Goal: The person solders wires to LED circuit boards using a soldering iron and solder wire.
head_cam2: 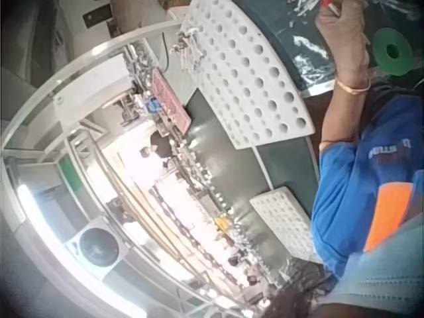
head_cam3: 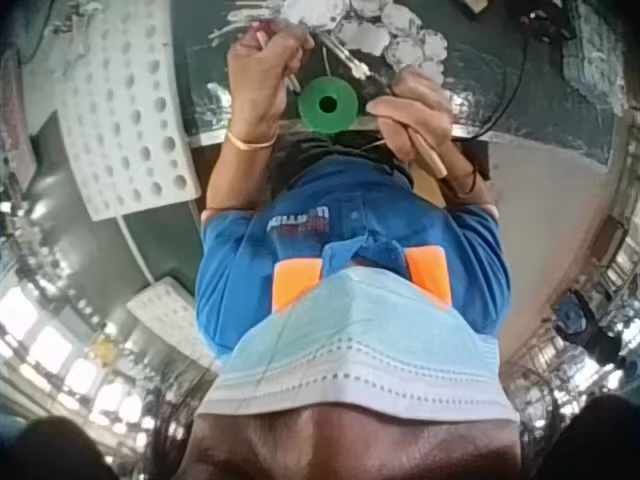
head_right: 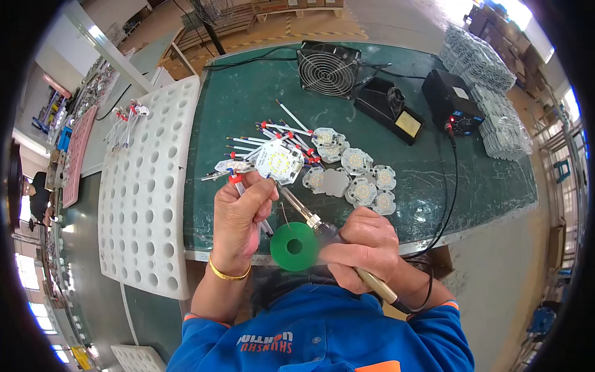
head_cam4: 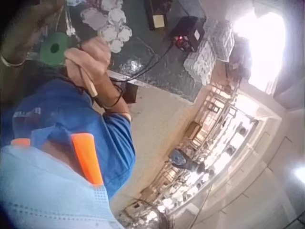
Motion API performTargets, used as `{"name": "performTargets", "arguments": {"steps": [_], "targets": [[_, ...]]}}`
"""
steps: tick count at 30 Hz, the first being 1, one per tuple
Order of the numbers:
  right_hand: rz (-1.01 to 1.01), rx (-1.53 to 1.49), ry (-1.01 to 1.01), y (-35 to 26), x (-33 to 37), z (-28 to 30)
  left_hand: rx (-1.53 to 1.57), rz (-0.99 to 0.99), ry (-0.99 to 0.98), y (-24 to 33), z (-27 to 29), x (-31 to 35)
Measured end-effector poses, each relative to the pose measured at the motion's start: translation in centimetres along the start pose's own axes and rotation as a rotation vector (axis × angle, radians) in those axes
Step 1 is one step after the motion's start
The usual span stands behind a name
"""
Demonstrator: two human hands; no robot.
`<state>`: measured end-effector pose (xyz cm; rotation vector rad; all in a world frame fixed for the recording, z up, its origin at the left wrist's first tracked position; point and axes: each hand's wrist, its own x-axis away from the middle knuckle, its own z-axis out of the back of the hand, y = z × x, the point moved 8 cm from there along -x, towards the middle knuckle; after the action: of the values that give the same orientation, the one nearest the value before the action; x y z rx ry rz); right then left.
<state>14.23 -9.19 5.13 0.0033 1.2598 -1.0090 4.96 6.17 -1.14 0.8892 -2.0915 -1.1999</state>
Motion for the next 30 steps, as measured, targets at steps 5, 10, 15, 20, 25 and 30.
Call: {"name": "performTargets", "arguments": {"steps": [5,10,15,20,25,30], "targets": [[0.01,0.04,0.003,0.0,-0.2,-0.5,-0.007,0.0,0.041,0.3,0.4,0.2],[0.12,0.202,-0.09,-0.8,-0.4,-1.4,-0.047,-0.07,0.055,0.3,0.4,0.3],[0.273,0.315,-0.121,-1.1,0.2,-2.1,-0.184,-0.188,0.102,1.2,0.2,0.8],[0.132,0.2,-0.072,-0.4,0.4,-1.5,-0.054,-0.052,0.087,-0.1,0.5,0.0],[0.084,-0.003,-0.016,-0.6,-0.4,0.7,0.012,0.025,0.024,-0.6,0.6,-0.2],[0.046,0.162,0.135,1.0,-0.9,2.1,0.061,0.087,-0.04,-0.7,-0.1,-0.3]]}}
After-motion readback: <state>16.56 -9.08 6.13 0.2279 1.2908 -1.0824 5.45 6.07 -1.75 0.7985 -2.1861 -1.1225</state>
